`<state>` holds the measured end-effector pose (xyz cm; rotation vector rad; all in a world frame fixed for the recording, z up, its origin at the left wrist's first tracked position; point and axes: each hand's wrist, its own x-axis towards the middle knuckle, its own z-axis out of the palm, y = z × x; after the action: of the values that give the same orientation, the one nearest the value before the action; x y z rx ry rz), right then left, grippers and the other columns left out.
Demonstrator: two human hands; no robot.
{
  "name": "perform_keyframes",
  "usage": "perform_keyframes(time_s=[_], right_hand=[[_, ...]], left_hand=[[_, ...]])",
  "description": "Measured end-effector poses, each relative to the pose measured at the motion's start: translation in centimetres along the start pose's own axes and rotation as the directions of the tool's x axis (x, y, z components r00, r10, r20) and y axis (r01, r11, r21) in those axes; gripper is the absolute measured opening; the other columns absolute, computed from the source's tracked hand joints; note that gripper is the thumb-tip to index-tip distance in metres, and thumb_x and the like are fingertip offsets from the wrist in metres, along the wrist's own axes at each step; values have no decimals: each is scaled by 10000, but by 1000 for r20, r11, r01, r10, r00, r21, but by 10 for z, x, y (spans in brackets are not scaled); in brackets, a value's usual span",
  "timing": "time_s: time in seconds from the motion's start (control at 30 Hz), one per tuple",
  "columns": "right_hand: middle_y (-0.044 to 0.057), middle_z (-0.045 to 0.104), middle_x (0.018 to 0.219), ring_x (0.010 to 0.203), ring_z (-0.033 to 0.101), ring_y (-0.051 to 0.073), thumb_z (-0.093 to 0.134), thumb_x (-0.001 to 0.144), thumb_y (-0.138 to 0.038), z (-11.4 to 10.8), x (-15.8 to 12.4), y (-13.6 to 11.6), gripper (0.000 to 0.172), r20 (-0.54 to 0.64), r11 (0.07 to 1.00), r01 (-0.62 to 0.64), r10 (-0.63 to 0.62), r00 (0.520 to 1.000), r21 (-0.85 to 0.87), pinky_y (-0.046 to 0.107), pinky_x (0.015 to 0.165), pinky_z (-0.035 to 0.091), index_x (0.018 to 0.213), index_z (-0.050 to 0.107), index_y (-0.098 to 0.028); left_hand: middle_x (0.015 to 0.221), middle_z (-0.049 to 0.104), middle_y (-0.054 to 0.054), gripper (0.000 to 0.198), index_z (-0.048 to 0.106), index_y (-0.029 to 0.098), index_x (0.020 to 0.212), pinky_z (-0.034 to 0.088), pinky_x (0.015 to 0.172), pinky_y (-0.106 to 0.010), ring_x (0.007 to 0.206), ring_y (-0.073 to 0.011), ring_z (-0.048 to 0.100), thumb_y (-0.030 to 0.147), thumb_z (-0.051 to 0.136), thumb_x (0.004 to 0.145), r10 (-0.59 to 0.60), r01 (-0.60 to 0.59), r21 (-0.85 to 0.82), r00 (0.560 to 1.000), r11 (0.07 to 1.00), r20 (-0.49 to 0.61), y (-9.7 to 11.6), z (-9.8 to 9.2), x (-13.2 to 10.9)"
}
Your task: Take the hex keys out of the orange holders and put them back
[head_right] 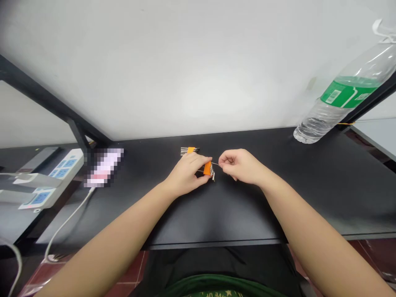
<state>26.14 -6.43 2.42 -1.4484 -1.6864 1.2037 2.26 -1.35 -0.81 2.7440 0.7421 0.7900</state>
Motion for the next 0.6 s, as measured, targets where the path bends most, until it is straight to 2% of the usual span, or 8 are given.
perform_keyframes(time_s=[0.1,0.2,0.4,0.5,0.6], right_hand=[[-22,579,590,464,508,103,668,838,-292,-2,1,0,100,12,998,-36,36,999,49,226,434,423,826,676,-193],[-9,575,567,453,487,99,746,837,-378,1,4,0,208,7,974,-89,90,996,206,213,388,386,826,689,-178],[-55,544,551,403,388,48,880,742,-443,22,15,3,388,67,818,-173,163,984,549,168,342,280,798,590,-191],[-60,541,550,391,367,37,854,773,-500,28,18,6,429,85,780,-159,135,987,606,169,343,272,770,558,-190],[-58,551,542,395,407,49,836,795,-517,32,18,9,425,129,778,-151,91,987,610,178,364,309,779,566,-188]], left_hand=[[1108,741,-73,421,602,204,1284,496,958,-427,1024,-242,674,241,685,873,12,-12,22,1000,1000,12,1,0,-1],[1103,743,-69,414,607,217,1282,459,1018,-450,1058,-243,664,239,683,876,26,-26,39,1000,999,-2,3,-1,-1],[1032,740,-49,315,646,227,1170,417,1067,-466,1085,-255,639,280,700,864,-6,5,8,1000,1000,30,12,-2,2],[1003,732,-41,314,650,227,1135,447,1039,-445,1045,-245,648,283,724,835,-45,44,-58,999,997,-13,11,-1,3],[1012,730,-40,363,646,218,1161,476,1003,-420,999,-226,659,264,745,815,-43,34,-112,996,993,-79,7,0,3]])
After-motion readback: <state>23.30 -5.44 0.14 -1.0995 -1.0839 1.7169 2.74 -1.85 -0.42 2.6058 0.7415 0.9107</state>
